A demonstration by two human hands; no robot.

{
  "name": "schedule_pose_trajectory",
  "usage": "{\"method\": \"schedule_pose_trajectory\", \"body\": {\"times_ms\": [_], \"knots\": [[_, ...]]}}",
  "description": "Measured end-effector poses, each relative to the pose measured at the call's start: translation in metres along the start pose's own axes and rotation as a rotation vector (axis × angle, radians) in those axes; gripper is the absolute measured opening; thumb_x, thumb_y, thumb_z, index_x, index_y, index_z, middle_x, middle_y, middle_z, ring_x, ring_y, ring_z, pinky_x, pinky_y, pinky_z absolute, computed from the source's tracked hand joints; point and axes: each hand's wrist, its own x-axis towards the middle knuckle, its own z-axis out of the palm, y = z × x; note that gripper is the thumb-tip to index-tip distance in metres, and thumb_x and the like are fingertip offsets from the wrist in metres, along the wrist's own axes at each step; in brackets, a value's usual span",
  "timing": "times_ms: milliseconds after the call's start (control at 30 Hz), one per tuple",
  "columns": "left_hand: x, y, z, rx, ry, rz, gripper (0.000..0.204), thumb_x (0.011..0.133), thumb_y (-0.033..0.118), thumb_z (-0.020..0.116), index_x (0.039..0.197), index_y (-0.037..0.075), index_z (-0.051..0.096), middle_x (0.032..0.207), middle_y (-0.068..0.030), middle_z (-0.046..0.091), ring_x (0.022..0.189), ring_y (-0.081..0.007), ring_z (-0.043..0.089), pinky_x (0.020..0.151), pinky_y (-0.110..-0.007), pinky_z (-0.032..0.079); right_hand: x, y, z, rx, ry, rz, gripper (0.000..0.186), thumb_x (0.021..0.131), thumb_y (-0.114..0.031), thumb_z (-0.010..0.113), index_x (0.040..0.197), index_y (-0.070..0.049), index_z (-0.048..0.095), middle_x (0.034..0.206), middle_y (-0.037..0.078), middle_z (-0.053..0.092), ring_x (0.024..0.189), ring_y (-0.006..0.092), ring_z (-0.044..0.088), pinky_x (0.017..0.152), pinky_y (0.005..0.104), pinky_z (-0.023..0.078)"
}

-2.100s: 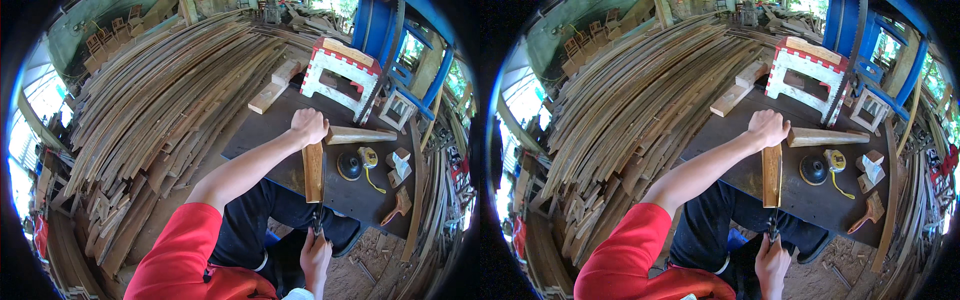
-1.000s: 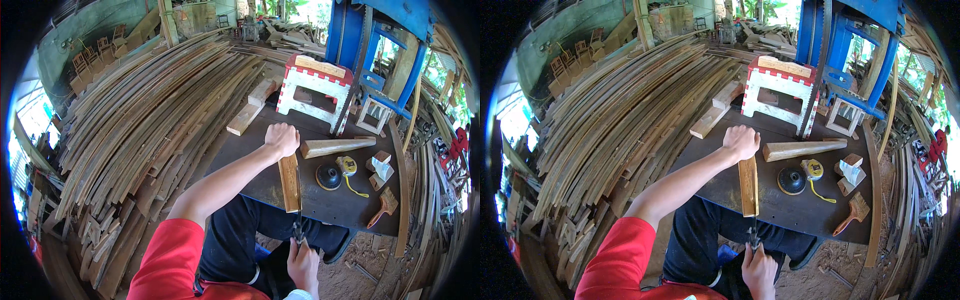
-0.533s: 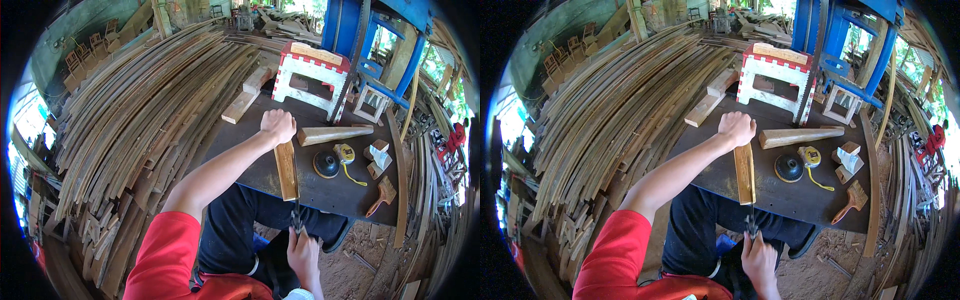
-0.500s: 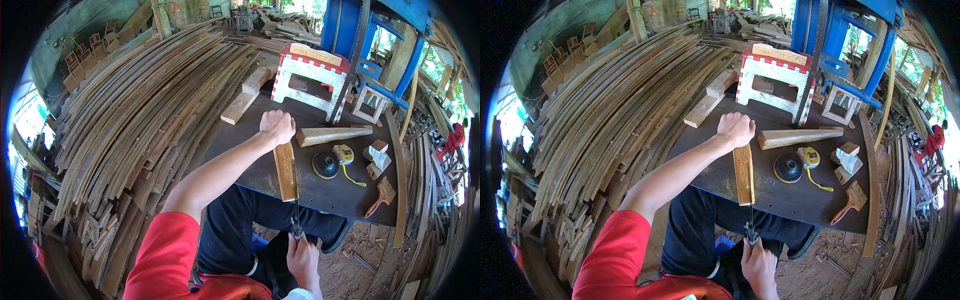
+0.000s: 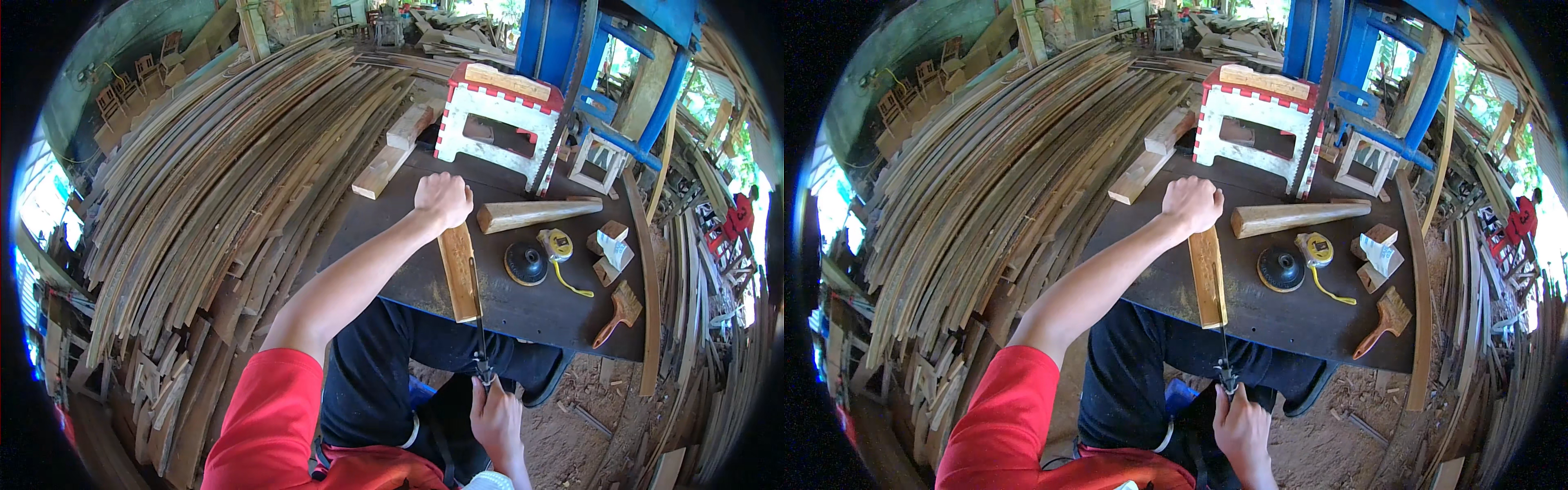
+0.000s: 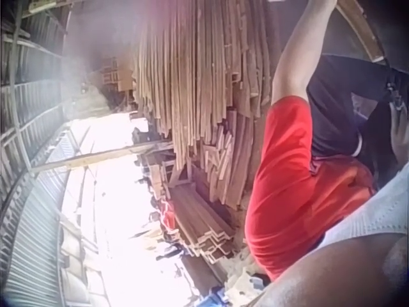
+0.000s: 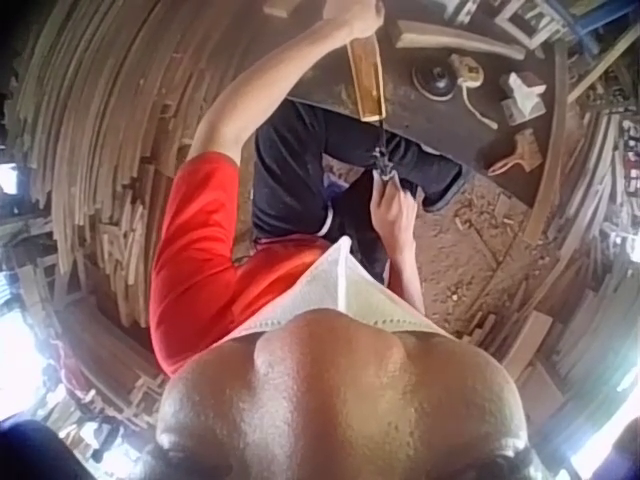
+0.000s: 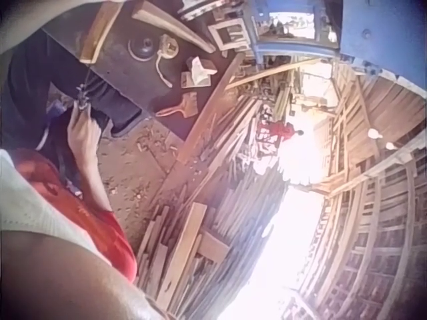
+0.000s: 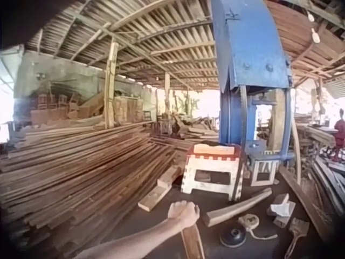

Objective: Manually sawing a small block of wood with a hand saw.

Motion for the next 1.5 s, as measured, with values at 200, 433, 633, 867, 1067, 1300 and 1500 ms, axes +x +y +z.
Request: {"method": "schedule_pose_trajectory", "body": {"times_ms": [200,433,633,867,1067,1300,1500], "knots": [[0.004,-0.002,0.004,0.005,-0.014,0.002,0.040,0.095,0.034,0.058,0.080,0.002,0.077,0.081,-0.0236,0.074,0.078,-0.0377,0.075,0.076,-0.049,0.060,0.040,-0.018,-0.003,0.059,0.062,-0.007,0.035,0.107,-0.030,0.056,0.088,-0.001,0.060,0.059,0.025,0.063,0.055,0.0443,0.064,0.050,0.0536,0.051],[0.002,0.000,0.005,-0.045,-0.024,-0.024,0.039,0.095,0.034,0.059,0.080,0.002,0.077,0.081,-0.0224,0.074,0.078,-0.0380,0.075,0.077,-0.048,0.060,0.012,-0.009,-0.003,-0.069,0.147,-0.052,0.038,0.106,-0.033,0.056,0.088,0.000,0.065,0.059,0.024,0.063,0.053,0.0438,0.064,0.049,0.0521,0.051],[0.002,0.000,0.003,-0.022,-0.036,-0.019,0.038,0.096,0.034,0.058,0.081,0.004,0.078,0.080,-0.0220,0.074,0.079,-0.0382,0.075,0.079,-0.048,0.060,0.033,-0.016,0.000,0.075,0.048,0.037,0.033,0.106,-0.032,0.057,0.096,-0.002,0.064,0.060,0.023,0.064,0.055,0.0448,0.064,0.050,0.0543,0.051],[-0.003,-0.001,0.000,-0.038,-0.037,-0.036,0.039,0.097,0.034,0.057,0.082,0.004,0.078,0.083,-0.0221,0.075,0.081,-0.0387,0.075,0.079,-0.048,0.060,0.023,-0.007,-0.001,0.035,0.028,0.018,0.031,0.105,-0.030,0.057,0.095,-0.002,0.064,0.059,0.024,0.063,0.054,0.0448,0.064,0.049,0.0538,0.050],[0.000,-0.004,-0.001,-0.030,-0.073,-0.060,0.041,0.097,0.035,0.057,0.083,0.003,0.077,0.085,-0.0232,0.075,0.084,-0.0387,0.075,0.083,-0.049,0.059,0.034,-0.014,0.006,0.093,0.081,0.000,0.029,0.105,-0.031,0.057,0.094,-0.004,0.063,0.060,0.024,0.063,0.054,0.0448,0.064,0.049,0.0540,0.050],[-0.002,-0.002,-0.001,-0.034,-0.023,-0.043,0.042,0.098,0.036,0.056,0.083,0.004,0.077,0.082,-0.0227,0.074,0.084,-0.0382,0.075,0.081,-0.048,0.059,0.032,-0.011,0.000,-0.011,0.090,-0.030,0.032,0.105,-0.030,0.059,0.096,0.000,0.064,0.060,0.024,0.063,0.055,0.0449,0.064,0.049,0.0538,0.050],[-0.001,0.000,-0.003,-0.011,-0.084,-0.057,0.041,0.099,0.036,0.056,0.083,0.006,0.078,0.080,-0.0214,0.074,0.079,-0.0384,0.075,0.079,-0.049,0.059,0.056,-0.012,0.005,0.150,0.083,0.004,0.032,0.106,-0.029,0.057,0.087,-0.003,0.060,0.061,0.023,0.064,0.057,0.0453,0.065,0.050,0.0544,0.050]]}}
